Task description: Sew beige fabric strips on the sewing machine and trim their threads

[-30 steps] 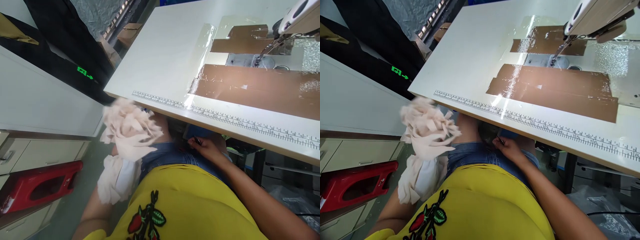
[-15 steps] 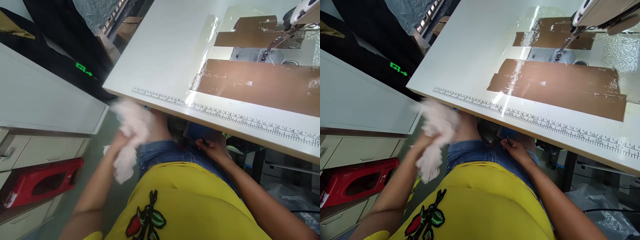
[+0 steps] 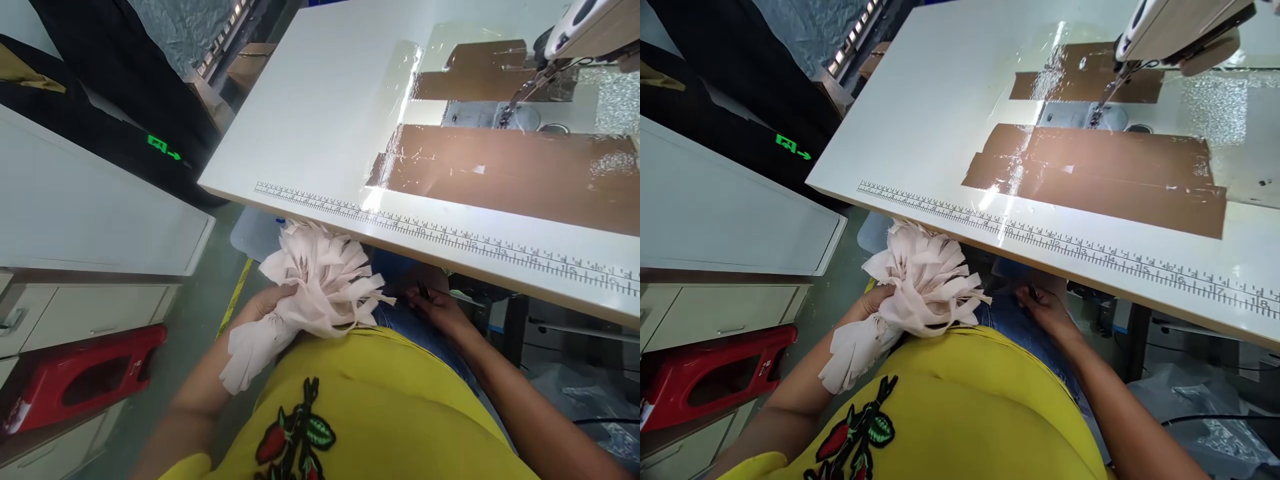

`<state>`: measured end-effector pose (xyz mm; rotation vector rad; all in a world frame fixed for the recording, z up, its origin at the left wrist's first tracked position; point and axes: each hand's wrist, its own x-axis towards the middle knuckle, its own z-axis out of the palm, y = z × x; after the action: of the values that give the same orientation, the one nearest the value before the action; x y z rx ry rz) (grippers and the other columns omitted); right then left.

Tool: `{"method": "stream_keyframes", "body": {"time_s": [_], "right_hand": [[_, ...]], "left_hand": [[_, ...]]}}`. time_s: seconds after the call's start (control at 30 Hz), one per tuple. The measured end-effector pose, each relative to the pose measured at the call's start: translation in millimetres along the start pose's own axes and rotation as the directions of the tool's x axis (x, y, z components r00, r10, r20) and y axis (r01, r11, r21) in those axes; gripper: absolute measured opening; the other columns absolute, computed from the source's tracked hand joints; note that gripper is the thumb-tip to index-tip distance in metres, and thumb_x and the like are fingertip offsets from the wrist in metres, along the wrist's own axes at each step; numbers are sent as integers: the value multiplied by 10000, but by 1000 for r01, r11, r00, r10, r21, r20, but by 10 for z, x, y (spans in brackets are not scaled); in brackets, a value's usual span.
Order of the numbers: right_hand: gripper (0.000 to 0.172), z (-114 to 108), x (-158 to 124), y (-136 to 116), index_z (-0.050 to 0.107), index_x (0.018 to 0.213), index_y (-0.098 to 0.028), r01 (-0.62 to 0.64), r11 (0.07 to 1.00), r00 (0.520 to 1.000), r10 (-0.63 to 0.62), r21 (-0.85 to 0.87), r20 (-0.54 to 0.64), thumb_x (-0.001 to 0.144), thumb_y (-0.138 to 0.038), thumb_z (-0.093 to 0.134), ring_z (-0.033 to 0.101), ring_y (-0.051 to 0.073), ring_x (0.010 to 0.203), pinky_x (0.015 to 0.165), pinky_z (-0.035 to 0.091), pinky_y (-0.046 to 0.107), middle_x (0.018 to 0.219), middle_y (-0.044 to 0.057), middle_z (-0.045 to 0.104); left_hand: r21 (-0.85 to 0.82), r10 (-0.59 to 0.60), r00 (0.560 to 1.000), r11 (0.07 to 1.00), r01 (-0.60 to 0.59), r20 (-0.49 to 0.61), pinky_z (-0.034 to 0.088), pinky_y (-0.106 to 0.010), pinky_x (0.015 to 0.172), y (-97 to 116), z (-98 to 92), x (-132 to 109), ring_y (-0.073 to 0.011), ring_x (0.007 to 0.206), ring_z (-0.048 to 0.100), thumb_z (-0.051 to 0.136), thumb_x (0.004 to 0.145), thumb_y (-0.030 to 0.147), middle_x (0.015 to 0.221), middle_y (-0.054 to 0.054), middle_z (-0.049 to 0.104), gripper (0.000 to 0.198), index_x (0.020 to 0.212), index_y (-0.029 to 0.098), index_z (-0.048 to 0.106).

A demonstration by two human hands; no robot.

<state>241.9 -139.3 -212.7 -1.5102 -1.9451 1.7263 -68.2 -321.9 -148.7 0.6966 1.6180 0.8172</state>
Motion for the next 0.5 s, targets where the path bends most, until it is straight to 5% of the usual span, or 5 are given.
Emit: {"method": "stream_keyframes", "body": {"time_s": [0.17,0.5], "right_hand": [[383,60,12,-198,574,622,-223,78,997,992,-78,5,95,740,-587,567,498,175,611,582,395,297,618,8,564],[365,112,-178,-715,638,790,-189,262,965,951,-259,8,166,809,-541,540,567,192,740,686,425,284,756,25,634]], "left_hand": [[-183,-62,992,980,82,111,524,-414,801,-46,15,-19,-311,923,659,612,695,686,868,-97,723,592,929,149,696],[-334,-38,973,935,115,229,416,-506,989,-231,-14,31,-357,1137,561,613,712,639,1083,-126,695,627,1097,146,649]]}}
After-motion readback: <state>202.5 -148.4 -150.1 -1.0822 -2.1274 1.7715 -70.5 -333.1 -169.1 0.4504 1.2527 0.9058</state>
